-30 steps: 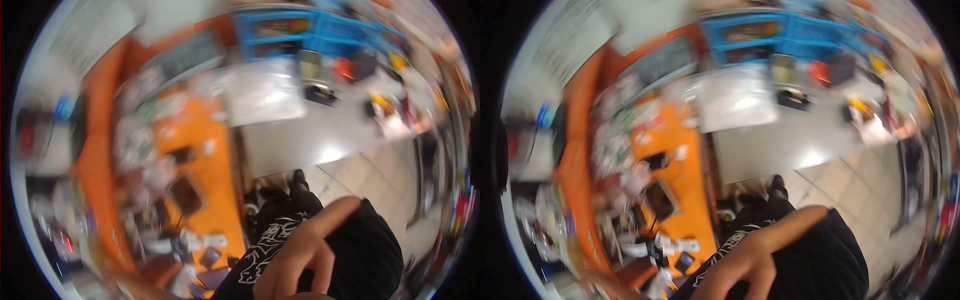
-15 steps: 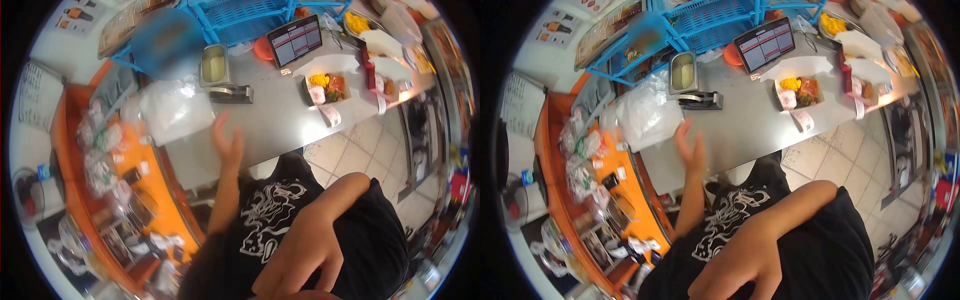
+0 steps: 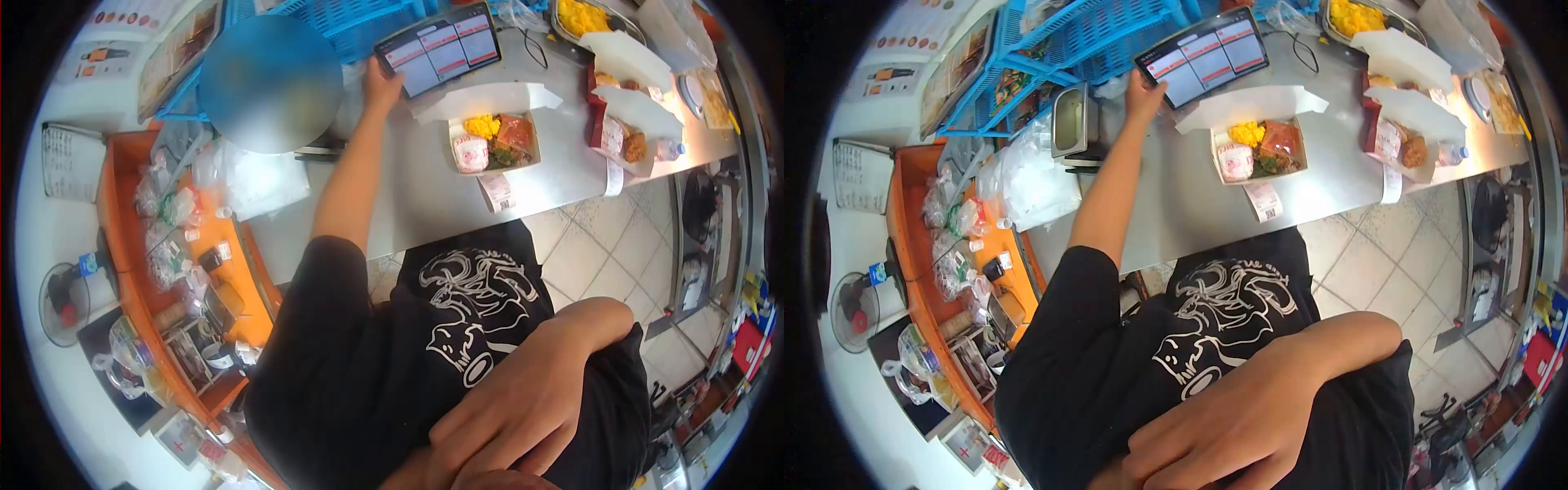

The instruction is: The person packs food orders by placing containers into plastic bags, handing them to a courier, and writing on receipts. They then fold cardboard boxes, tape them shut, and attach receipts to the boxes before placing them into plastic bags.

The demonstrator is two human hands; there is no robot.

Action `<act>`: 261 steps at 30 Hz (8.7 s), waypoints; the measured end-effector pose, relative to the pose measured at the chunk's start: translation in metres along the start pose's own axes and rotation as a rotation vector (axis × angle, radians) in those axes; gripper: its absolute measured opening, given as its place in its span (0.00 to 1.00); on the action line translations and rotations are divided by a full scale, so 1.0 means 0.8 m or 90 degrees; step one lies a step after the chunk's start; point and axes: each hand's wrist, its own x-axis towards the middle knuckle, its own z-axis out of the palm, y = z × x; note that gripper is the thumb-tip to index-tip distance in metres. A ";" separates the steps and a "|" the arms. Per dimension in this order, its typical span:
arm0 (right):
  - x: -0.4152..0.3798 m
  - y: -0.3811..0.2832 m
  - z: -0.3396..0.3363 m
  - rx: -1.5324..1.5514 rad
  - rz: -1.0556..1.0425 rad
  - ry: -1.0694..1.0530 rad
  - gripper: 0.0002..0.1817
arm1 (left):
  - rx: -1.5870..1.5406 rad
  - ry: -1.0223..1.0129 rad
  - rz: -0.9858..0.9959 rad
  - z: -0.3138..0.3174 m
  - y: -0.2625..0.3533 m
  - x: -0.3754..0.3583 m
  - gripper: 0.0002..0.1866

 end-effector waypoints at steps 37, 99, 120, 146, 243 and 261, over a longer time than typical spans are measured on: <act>0.017 -0.020 0.021 -0.158 0.139 0.096 0.15 | 0.024 0.065 0.124 0.007 -0.015 -0.029 0.23; -0.373 0.123 -0.185 -0.783 0.487 1.028 0.17 | 0.531 0.468 -0.157 -0.462 -0.066 -0.482 0.21; -0.305 0.279 -0.041 -0.700 0.704 0.835 0.12 | 1.142 0.462 -0.631 -0.771 -0.380 -0.716 0.27; -0.349 0.236 -0.007 -0.877 0.940 0.440 0.12 | 0.729 0.642 -0.769 -0.812 -0.238 -0.700 0.30; -0.330 0.217 -0.161 -0.891 0.352 0.980 0.19 | 0.408 0.145 0.116 -0.175 0.003 -0.432 0.25; -0.087 0.119 -0.302 -0.943 1.039 0.543 0.29 | 0.166 0.030 -0.002 -0.247 0.145 -0.238 0.12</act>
